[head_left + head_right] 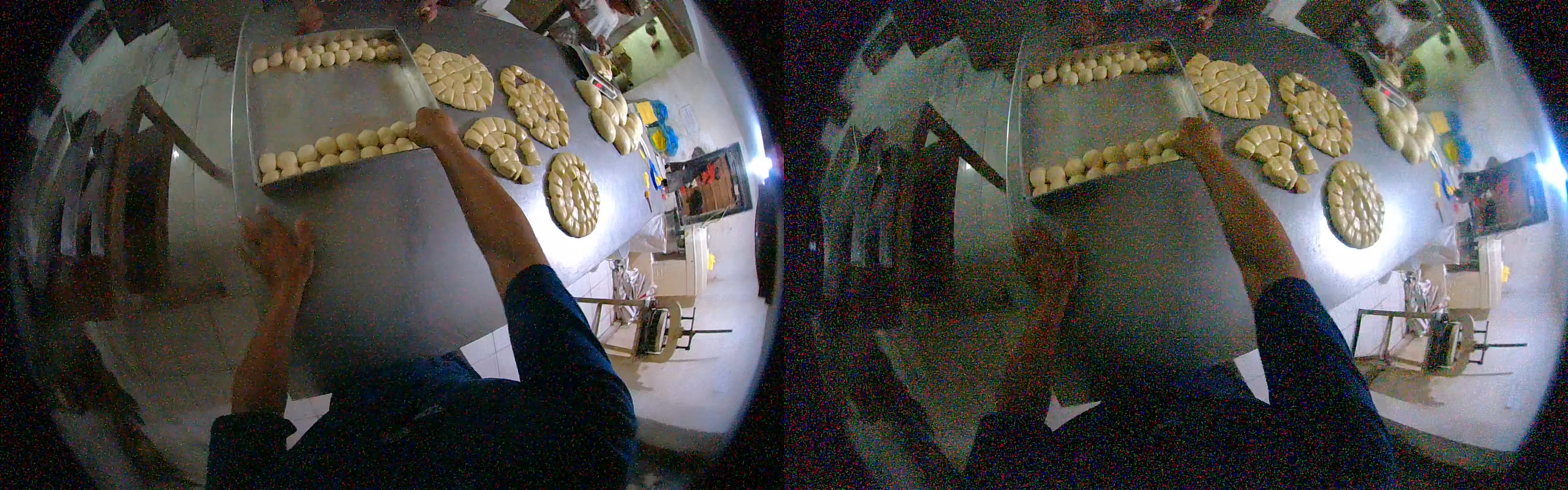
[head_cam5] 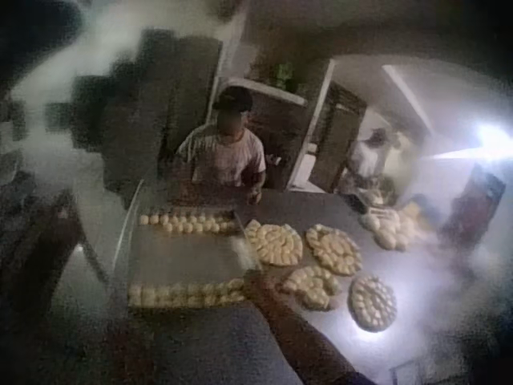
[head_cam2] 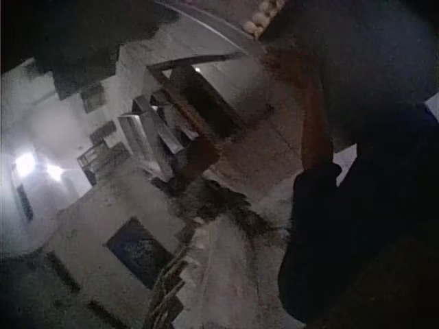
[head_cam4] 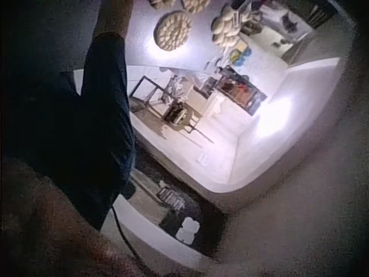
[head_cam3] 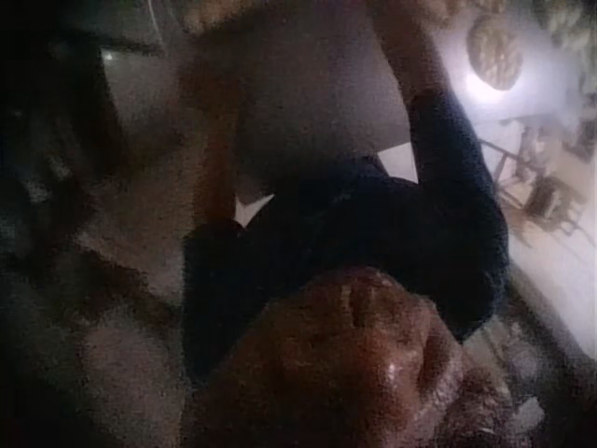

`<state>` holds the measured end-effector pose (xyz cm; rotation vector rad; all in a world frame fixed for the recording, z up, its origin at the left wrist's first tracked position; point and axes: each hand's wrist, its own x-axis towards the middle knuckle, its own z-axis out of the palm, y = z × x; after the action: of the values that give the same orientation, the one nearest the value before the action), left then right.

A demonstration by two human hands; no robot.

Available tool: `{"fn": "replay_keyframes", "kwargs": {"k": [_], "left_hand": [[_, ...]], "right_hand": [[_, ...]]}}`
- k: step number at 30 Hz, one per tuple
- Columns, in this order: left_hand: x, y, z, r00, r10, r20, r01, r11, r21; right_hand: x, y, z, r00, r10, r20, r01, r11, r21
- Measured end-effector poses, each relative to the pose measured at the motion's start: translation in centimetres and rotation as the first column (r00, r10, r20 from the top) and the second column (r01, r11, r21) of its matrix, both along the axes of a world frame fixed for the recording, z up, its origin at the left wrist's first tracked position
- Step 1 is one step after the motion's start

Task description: The person rolls dough by hand into small balls and places them in a metal tray on a large preparation table.

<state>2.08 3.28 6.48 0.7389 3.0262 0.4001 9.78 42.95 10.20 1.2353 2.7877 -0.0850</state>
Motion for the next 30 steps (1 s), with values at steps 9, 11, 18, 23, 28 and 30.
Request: {"fn": "replay_keyframes", "kwargs": {"k": [9, 11, 18, 23, 28, 30], "left_hand": [[-2.9, -2.7, -8.0, 0.993, 0.005, -0.119, 0.002, 0.999, 0.054], [-2.4, -2.2, -7.0, 0.989, -0.021, -0.144, 0.021, 1.0, -0.001], [1.0, 0.4, 0.6, 0.99, 0.126, -0.066, -0.138, 0.964, -0.227], [-3.6, -1.2, -5.3, 0.975, -0.05, -0.218, 0.012, 0.985, -0.172], [-4.9, -6.5, -6.4, 0.906, -0.117, -0.408, 0.039, 0.98, -0.195], [-2.1, -3.7, -4.9, 0.986, -0.152, 0.061, 0.146, 0.985, 0.093]], "right_hand": [[12.6, -6.0, 2.9, 0.753, -0.022, -0.658, 0.227, 0.947, 0.228], [21.7, -0.7, -0.9, 0.433, -0.396, -0.81, 0.426, 0.881, -0.203], [28.1, 13.2, -7.4, 0.748, -0.254, -0.613, 0.464, 0.861, 0.21], [34.5, 17.6, -9.4, 0.246, -0.458, -0.855, -0.049, 0.874, -0.483], [35.9, 5.0, -10.2, 0.143, -0.476, -0.867, -0.009, 0.876, -0.482], [35.7, 1.2, -8.2, 0.09, -0.718, -0.691, -0.159, 0.674, -0.721]]}}
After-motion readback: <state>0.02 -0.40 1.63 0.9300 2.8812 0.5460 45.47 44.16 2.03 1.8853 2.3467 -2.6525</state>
